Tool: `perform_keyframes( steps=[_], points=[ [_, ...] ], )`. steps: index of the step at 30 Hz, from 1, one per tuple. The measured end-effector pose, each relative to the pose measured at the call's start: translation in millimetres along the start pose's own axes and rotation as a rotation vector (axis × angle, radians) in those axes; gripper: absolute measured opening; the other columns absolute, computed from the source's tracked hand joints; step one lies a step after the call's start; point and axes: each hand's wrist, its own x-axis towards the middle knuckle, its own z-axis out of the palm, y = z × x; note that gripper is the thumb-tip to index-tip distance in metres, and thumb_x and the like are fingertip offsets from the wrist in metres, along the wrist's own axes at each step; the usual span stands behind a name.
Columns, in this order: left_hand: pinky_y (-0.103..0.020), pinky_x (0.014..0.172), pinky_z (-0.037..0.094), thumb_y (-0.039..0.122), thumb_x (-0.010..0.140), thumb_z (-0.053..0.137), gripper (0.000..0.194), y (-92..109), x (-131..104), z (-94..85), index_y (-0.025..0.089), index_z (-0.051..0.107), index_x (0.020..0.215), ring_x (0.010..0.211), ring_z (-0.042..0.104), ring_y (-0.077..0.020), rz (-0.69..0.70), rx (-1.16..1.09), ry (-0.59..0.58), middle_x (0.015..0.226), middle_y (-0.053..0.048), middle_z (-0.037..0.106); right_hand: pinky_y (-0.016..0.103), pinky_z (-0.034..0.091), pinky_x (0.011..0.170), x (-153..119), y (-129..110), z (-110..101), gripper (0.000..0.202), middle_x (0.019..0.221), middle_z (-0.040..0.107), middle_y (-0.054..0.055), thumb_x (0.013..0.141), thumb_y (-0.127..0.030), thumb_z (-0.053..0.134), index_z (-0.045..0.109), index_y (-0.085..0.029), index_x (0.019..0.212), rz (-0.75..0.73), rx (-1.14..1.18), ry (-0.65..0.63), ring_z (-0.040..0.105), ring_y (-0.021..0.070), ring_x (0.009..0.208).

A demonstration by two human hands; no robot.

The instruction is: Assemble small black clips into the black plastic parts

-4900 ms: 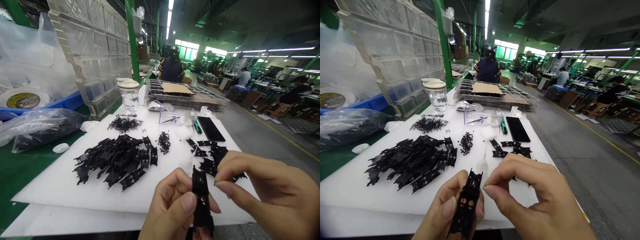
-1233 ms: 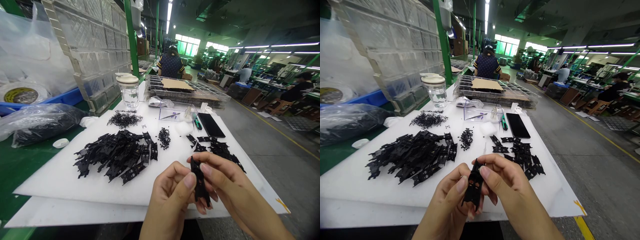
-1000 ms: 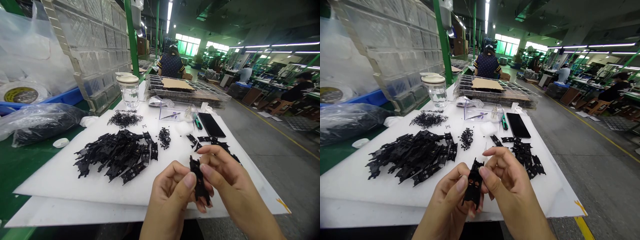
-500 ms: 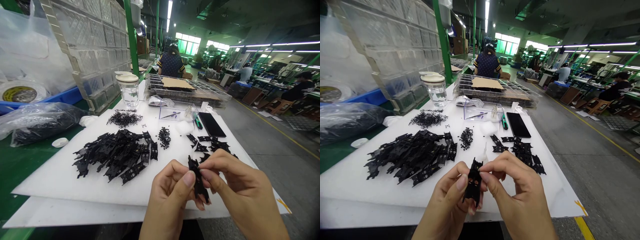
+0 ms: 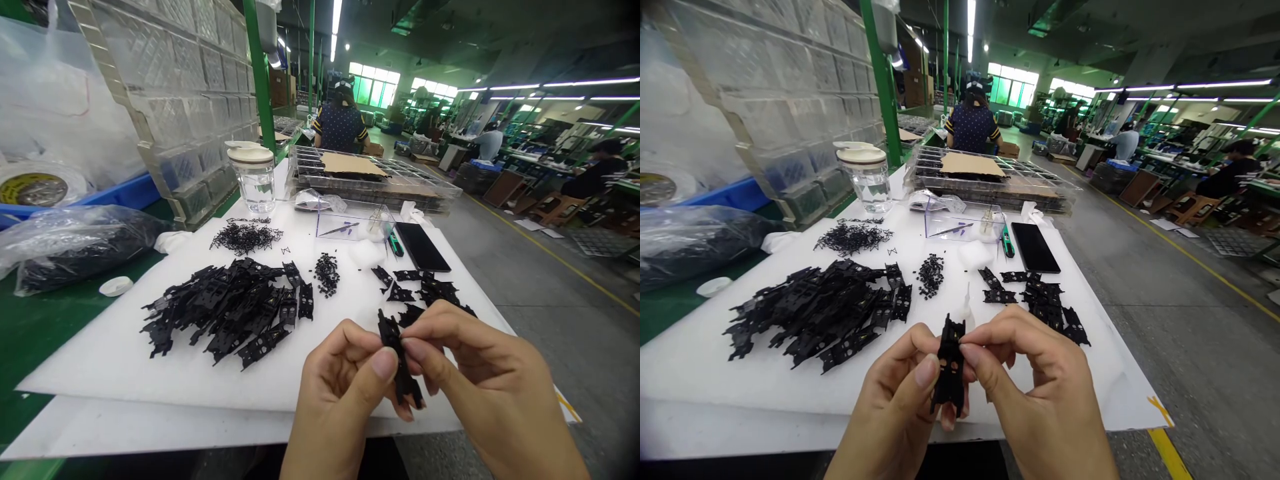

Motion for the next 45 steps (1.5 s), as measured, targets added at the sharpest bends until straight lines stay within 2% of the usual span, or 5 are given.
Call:
perform_keyframes(
  steps=[17,23,35,41,45],
  points=[
    [-0.017,0.056,0.052,0.031,0.088,0.083,0.024,1,0,-4.6,0.015,0.068,0.080,0.058,0.065,-0.0092,-0.006,0.015,-0.051,0.077,-0.005,0.078,0.022,0.052,0.060,3,1,-5,0.014,0.076,0.068,-0.004,0.093,-0.012,0.073,0.074,-0.026,0.091,-0.256,-0.150,0.004,0.065,0.0096,0.068],
    [-0.018,0.056,0.054,0.028,0.089,0.082,0.019,0,3,-4.8,0.017,0.069,0.081,0.060,0.066,-0.0092,0.036,0.050,-0.052,0.071,0.001,0.074,0.020,0.054,0.062,2,-2,-5,0.018,0.079,0.070,-0.003,0.091,-0.006,0.072,0.073,-0.024,0.093,-0.348,-0.231,0.021,0.067,0.0088,0.070],
    [-0.017,0.055,0.050,0.035,0.088,0.083,0.025,-1,2,-5.9,0.017,0.067,0.080,0.059,0.065,-0.0100,0.012,0.097,-0.013,0.072,-0.003,0.075,0.020,0.057,0.063,-2,11,-2,0.025,0.082,0.070,-0.003,0.092,-0.004,0.070,0.077,-0.027,0.100,-0.319,-0.110,0.029,0.069,0.0092,0.072],
    [-0.017,0.056,0.051,0.033,0.088,0.083,0.024,-2,3,-2.6,0.016,0.067,0.080,0.060,0.065,-0.0093,0.007,0.090,-0.018,0.077,-0.004,0.078,0.024,0.055,0.060,-5,16,-3,0.026,0.081,0.068,-0.004,0.093,-0.005,0.070,0.076,-0.030,0.099,-0.222,-0.020,0.016,0.066,0.0104,0.070],
    [-0.016,0.054,0.050,0.033,0.087,0.084,0.025,-2,3,-3.7,0.016,0.067,0.079,0.057,0.063,-0.0086,0.000,0.081,-0.026,0.071,-0.002,0.075,0.025,0.053,0.060,-4,16,-3,0.023,0.077,0.067,-0.004,0.092,-0.007,0.072,0.077,-0.030,0.096,-0.191,0.025,0.008,0.064,0.0107,0.068]
  ],
)
